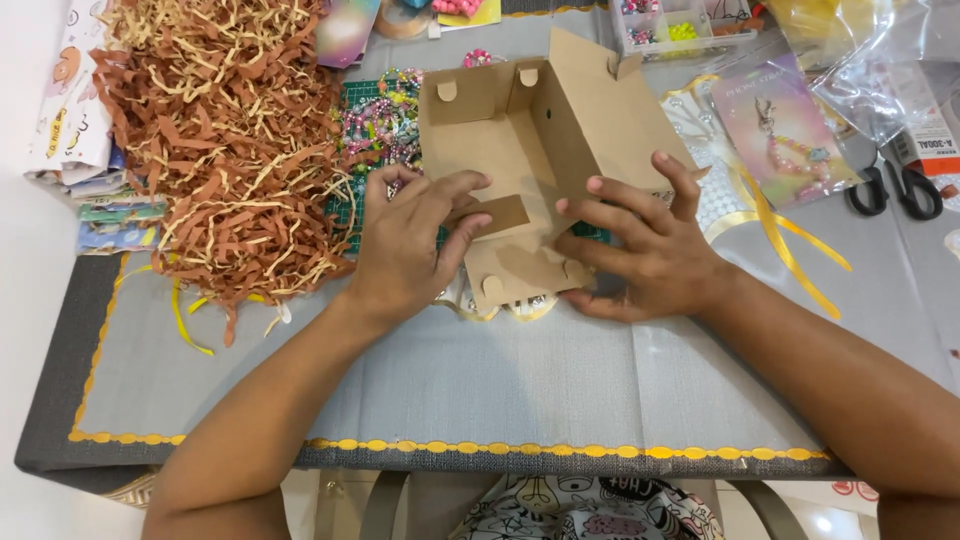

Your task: The person assembles a small brown cardboard box by folding and interlocking its flaps. They manipulate the side and top flaps to form the box structure, then adjust the corners to ensure the box holds its shape.

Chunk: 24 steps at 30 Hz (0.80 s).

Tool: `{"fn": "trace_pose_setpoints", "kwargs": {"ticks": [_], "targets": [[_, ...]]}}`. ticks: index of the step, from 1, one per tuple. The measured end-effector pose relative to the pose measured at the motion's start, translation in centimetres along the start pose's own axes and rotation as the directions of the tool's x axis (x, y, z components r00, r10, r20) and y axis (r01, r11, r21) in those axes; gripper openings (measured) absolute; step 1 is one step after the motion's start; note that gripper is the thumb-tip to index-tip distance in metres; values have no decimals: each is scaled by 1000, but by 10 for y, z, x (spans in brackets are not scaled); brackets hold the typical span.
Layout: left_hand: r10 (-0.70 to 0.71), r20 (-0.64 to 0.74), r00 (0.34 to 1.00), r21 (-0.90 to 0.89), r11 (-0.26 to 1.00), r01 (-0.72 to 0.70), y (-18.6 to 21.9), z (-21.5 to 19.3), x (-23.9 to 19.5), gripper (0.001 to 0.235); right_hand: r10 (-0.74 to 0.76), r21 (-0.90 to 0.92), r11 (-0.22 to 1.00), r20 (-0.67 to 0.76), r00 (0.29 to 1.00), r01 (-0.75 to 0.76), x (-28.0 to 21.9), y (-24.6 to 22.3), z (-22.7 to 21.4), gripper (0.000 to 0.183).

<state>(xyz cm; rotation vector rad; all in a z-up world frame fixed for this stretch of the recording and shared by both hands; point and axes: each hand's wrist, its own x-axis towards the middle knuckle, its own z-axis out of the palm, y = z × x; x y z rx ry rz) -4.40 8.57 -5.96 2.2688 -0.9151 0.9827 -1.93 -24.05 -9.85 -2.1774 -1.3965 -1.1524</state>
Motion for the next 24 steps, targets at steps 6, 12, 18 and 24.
{"fn": "trace_pose_setpoints", "kwargs": {"ticks": [6, 12, 18, 24], "targets": [[35, 6, 999, 8, 999, -35, 7, -1, 4, 22, -9, -158, 987, -148, 989, -15, 4, 2, -2, 24], [73, 105, 992, -118, 991, -61, 15, 10, -4, 21, 117, -65, 990, -68, 991, -122, 7, 8, 6, 2], [141, 145, 979, -139, 983, -121, 11, 6, -3, 26, 93, -90, 991, -105, 990, -103, 13, 6, 5, 0], [62, 109, 992, -159, 986, -44, 6, 12, -11, 22, 186, -79, 977, -134, 973, -198, 9, 3, 7, 11]]}}
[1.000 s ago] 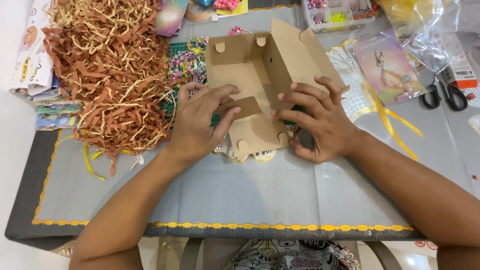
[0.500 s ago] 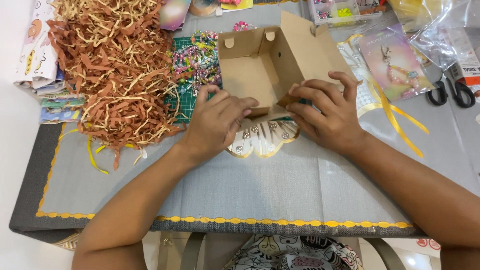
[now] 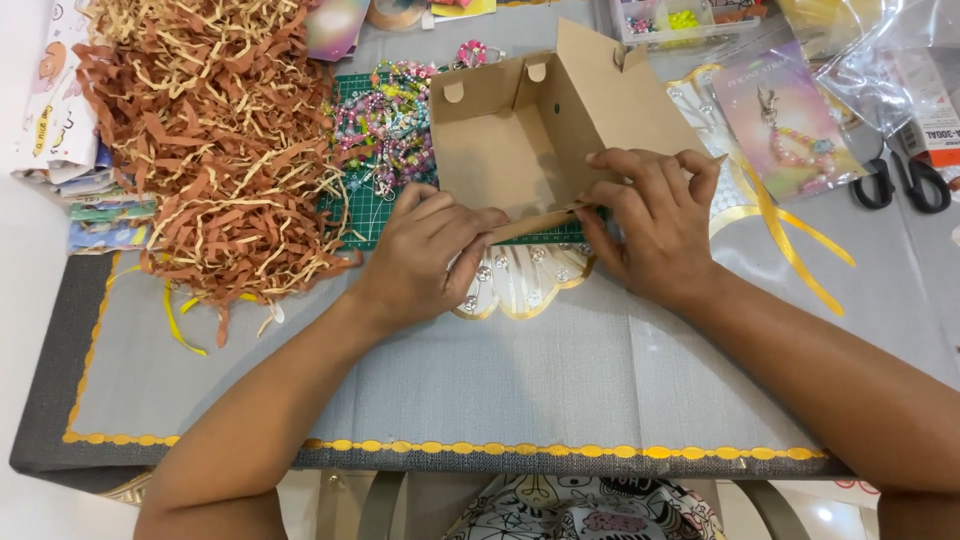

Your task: The person assembles a small brown cardboard box by folding and interlocking its flaps. They manipulate the side and top flaps to form the box structure, then adjust the corners to ensure the box holds its shape.

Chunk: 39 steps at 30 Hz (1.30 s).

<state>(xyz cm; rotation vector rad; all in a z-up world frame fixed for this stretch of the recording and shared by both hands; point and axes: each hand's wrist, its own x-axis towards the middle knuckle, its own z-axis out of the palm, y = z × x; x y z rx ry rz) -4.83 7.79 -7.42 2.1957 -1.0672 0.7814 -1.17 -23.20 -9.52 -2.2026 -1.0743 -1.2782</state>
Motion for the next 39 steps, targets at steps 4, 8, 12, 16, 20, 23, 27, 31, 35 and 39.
{"fn": "trace_pose_setpoints", "kwargs": {"ticks": [4, 8, 12, 16, 20, 23, 27, 31, 35, 39], "targets": [[13, -41, 999, 26, 1000, -12, -1, 1, 1, 19, 26, 2, 1000, 24, 999, -26, 9, 1, -10, 28], [11, -69, 998, 142, 990, -1, 4, -3, 4, 21, 47, 42, 998, 48, 998, -49, 6, 4, -10, 42], [-18, -95, 995, 180, 983, 35, 6, -4, 4, 29, -10, -4, 1000, 27, 1000, 10, -2, 8, -7, 16], [25, -147, 989, 177, 984, 1, 14, -2, 9, 24, -31, 3, 1000, 17, 999, 31, 1, 7, -7, 5], [127, -197, 972, 338, 940, -54, 21, 3, 16, 17, -32, 34, 999, 7, 999, 31, 2, 4, -5, 7], [183, -188, 965, 434, 897, -85, 26, 10, 23, 16, -29, 25, 999, 0, 1000, 29, 3, 3, -4, 9], [46, -89, 995, 281, 960, -19, 28, 25, 30, 8, -30, 66, 997, 6, 1000, 30, 6, -1, -3, 25], [-49, -31, 998, 202, 978, 54, 28, 33, 49, 6, -22, 99, 995, -10, 1000, 23, 6, 3, -4, 30], [-249, 127, 960, 91, 967, 239, 35, 26, 78, 6, -31, 53, 998, -52, 998, 34, -4, 16, -1, 13], [-364, 196, 911, -63, 922, 382, 34, 23, 95, 10, -20, 12, 1000, -129, 991, 22, -7, 19, -2, 5]]}}
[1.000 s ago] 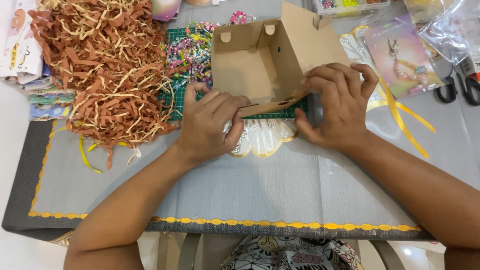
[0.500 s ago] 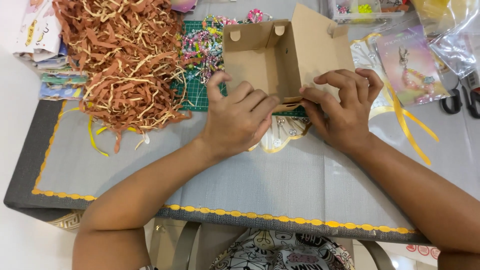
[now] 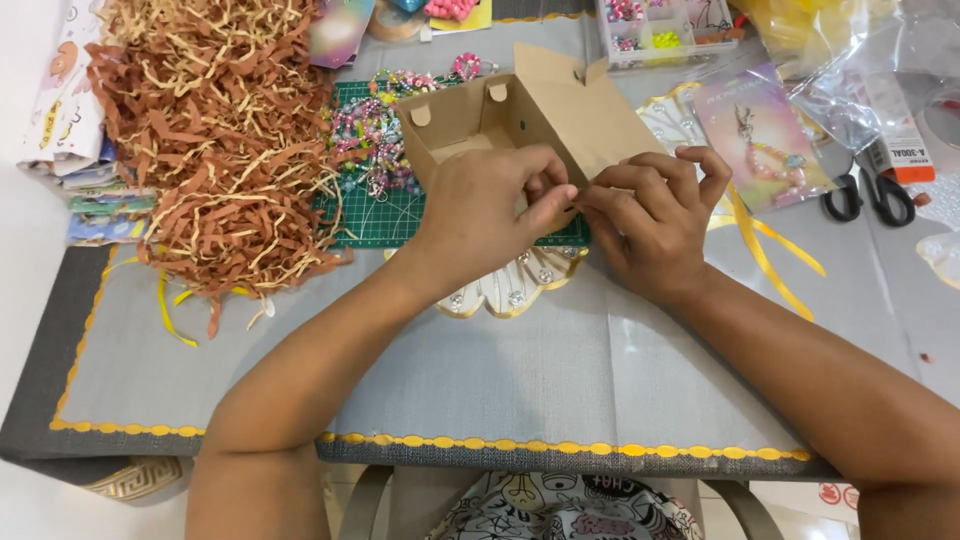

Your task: The person assembles a small brown cardboard box by folding and interlocking its flaps. They manipulate the side and top flaps to form the box structure, then adjust the corners to ensure the box holds its shape.

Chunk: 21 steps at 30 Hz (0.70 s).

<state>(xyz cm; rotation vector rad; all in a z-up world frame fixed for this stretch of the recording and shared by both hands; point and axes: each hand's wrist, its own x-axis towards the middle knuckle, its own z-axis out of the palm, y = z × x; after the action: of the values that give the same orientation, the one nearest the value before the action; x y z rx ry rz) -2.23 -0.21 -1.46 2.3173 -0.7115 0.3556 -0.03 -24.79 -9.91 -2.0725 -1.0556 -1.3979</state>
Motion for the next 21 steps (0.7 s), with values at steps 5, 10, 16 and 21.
{"fn": "trace_pose_setpoints", "kwargs": {"ticks": [5, 10, 16, 21], "targets": [[-45, 90, 995, -12, 999, 46, 0, -9, -1, 11, 8, -19, 1000, 16, 1000, -8, 4, -5, 0, 5], [-83, 104, 991, -72, 993, 91, -10, -4, -1, 13, 1, 19, 1000, 40, 999, -2, 6, -9, 1, 5], [-112, 176, 978, -127, 982, 136, -10, -1, 1, 18, 29, 23, 999, 31, 999, -30, 5, -9, 1, 14], [-133, 193, 972, -146, 976, 163, -8, -3, 1, 19, -9, -1, 1000, 47, 999, 9, 8, -9, 0, 15]]}}
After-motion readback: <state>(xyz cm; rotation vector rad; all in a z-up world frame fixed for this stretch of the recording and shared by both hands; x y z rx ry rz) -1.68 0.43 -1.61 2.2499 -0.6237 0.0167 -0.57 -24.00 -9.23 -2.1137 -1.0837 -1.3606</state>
